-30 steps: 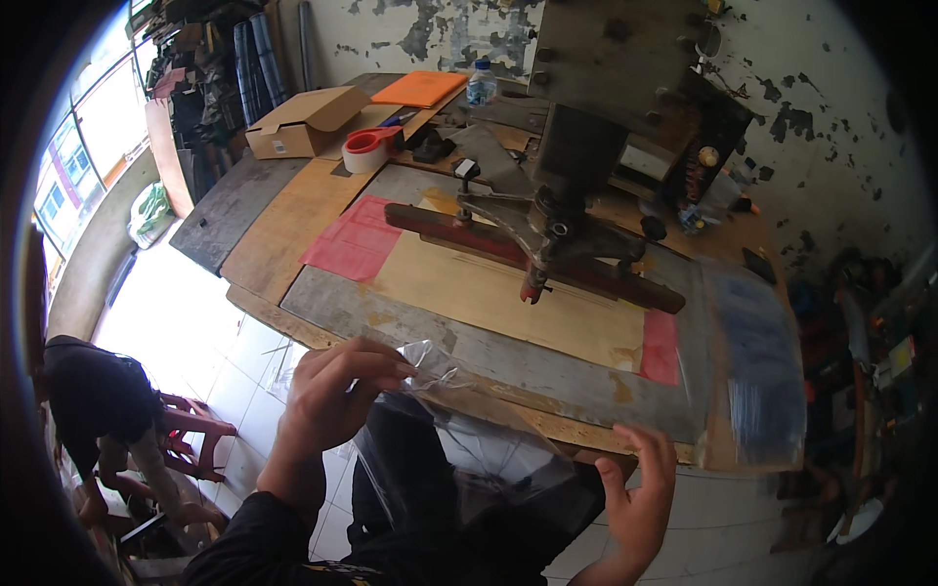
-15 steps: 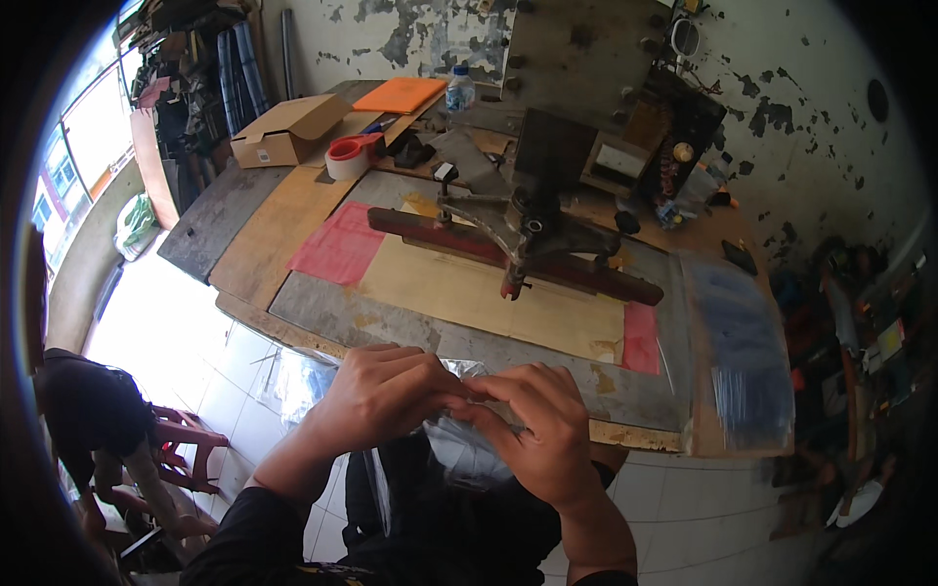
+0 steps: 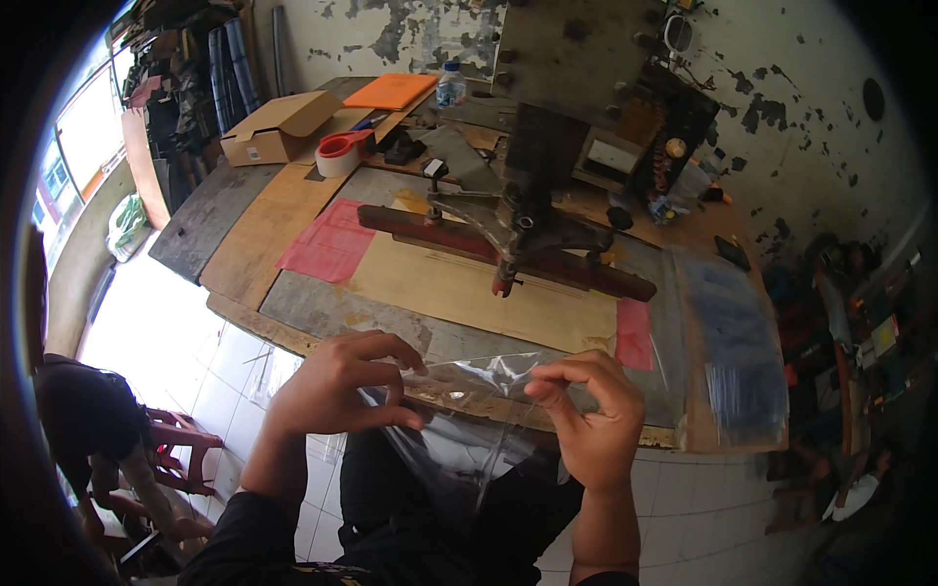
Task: The person handles and separates plastic sheets by hand, positions them onto a heat sealing machine table, and aligns the plastic under the sealing bar.
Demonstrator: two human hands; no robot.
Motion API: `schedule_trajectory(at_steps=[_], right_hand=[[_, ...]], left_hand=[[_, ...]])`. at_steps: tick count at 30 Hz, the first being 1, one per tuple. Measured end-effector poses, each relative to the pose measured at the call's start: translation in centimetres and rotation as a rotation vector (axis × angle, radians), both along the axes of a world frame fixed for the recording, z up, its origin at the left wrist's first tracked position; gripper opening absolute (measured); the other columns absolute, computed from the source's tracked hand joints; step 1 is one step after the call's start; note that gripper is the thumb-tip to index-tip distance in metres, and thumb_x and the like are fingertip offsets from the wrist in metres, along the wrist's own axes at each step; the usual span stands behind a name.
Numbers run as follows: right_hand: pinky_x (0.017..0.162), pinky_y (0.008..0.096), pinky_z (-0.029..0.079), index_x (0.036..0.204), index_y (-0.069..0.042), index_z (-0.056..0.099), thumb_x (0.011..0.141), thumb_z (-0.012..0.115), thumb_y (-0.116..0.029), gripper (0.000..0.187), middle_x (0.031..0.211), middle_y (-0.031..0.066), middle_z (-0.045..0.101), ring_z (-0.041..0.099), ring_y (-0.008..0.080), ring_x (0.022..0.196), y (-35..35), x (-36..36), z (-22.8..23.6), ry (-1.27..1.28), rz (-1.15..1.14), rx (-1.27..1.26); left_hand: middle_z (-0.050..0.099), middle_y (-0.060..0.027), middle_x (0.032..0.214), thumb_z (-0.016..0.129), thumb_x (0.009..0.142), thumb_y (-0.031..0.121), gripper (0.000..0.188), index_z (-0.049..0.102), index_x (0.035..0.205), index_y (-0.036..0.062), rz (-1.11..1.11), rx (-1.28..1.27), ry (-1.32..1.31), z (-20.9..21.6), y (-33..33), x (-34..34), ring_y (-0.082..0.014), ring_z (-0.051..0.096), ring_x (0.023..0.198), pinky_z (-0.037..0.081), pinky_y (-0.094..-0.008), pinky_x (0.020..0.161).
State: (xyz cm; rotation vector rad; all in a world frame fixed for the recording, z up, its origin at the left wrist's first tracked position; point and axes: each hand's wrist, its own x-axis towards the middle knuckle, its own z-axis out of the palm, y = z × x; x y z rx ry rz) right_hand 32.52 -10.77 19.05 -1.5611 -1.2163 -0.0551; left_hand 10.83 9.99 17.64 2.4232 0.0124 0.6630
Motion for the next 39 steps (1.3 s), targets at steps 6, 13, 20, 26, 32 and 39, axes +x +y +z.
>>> schedule_trajectory(at_steps=[6, 13, 20, 26, 32, 39], right_hand=[[0.079, 0.0289, 0.052, 0.095, 0.000, 0.074, 0.091, 0.084, -0.007, 0.013, 0.087, 0.0063, 0.073, 0.068, 0.0164, 0.083, -1.3, 1.8, 0.2, -0.034, -0.012, 0.024], [0.092, 0.0318, 0.054, 0.108, -0.003, 0.057, 0.106, 0.070, -0.020, 0.021, 0.096, 0.0129, 0.075, 0.073, 0.0193, 0.097, -1.7, 4.8, -4.7, 0.273, 0.242, 0.027], [0.090, 0.0322, 0.055, 0.106, -0.003, 0.055, 0.109, 0.063, -0.015, 0.015, 0.097, 0.0122, 0.079, 0.076, 0.0180, 0.094, -1.5, 7.4, -12.5, 0.286, 0.053, -0.169], [0.089, 0.0312, 0.054, 0.104, -0.002, 0.058, 0.108, 0.067, -0.016, 0.017, 0.091, 0.0096, 0.075, 0.075, 0.0171, 0.092, -2.2, 7.9, -12.3, 0.358, 0.133, -0.278], [0.088, 0.0313, 0.055, 0.105, -0.002, 0.060, 0.106, 0.069, -0.014, 0.016, 0.090, 0.0074, 0.073, 0.074, 0.0163, 0.088, -2.5, 8.5, -12.8, 0.486, 0.213, -0.232], [0.086, 0.0342, 0.055, 0.110, -0.004, 0.060, 0.106, 0.070, -0.022, 0.021, 0.090, 0.0067, 0.071, 0.073, 0.0174, 0.087, -2.4, 8.7, -12.7, 0.550, 0.074, 0.221]], left_hand=[[0.074, -0.0027, 0.107, 0.089, 0.082, 0.026, 0.022, 0.072, 0.081, 0.0115, 0.026, 0.034, 0.040, -2.3, 1.3, -1.3, -0.0266, 0.074, 0.096, 0.058, -0.0401, 0.081], [0.076, 0.0003, 0.096, 0.083, 0.082, 0.007, 0.013, 0.072, 0.087, 0.0111, 0.364, 0.328, -0.159, -2.8, 2.1, -0.6, -0.0194, 0.073, 0.086, 0.056, -0.0350, 0.074], [0.074, -0.0010, 0.090, 0.083, 0.082, 0.008, 0.011, 0.072, 0.085, 0.0108, 0.228, 0.323, -0.038, -4.8, 1.3, -0.4, -0.0216, 0.073, 0.081, 0.056, -0.0361, 0.069], [0.075, -0.0060, 0.087, 0.082, 0.084, 0.012, 0.008, 0.075, 0.086, 0.0079, 0.065, -0.009, 0.188, -7.2, -2.1, -3.3, -0.0275, 0.074, 0.077, 0.059, -0.0400, 0.068], [0.076, -0.0065, 0.090, 0.079, 0.088, 0.016, 0.009, 0.075, 0.092, 0.0094, 0.108, -0.143, 0.282, -9.2, -2.3, -4.5, -0.0301, 0.075, 0.081, 0.060, -0.0407, 0.071], [0.078, -0.0089, 0.093, 0.078, 0.086, -0.003, 0.013, 0.072, 0.096, 0.0029, 0.275, -0.173, -0.220, -3.2, 0.7, 0.1, -0.0241, 0.078, 0.088, 0.060, -0.0342, 0.078]])
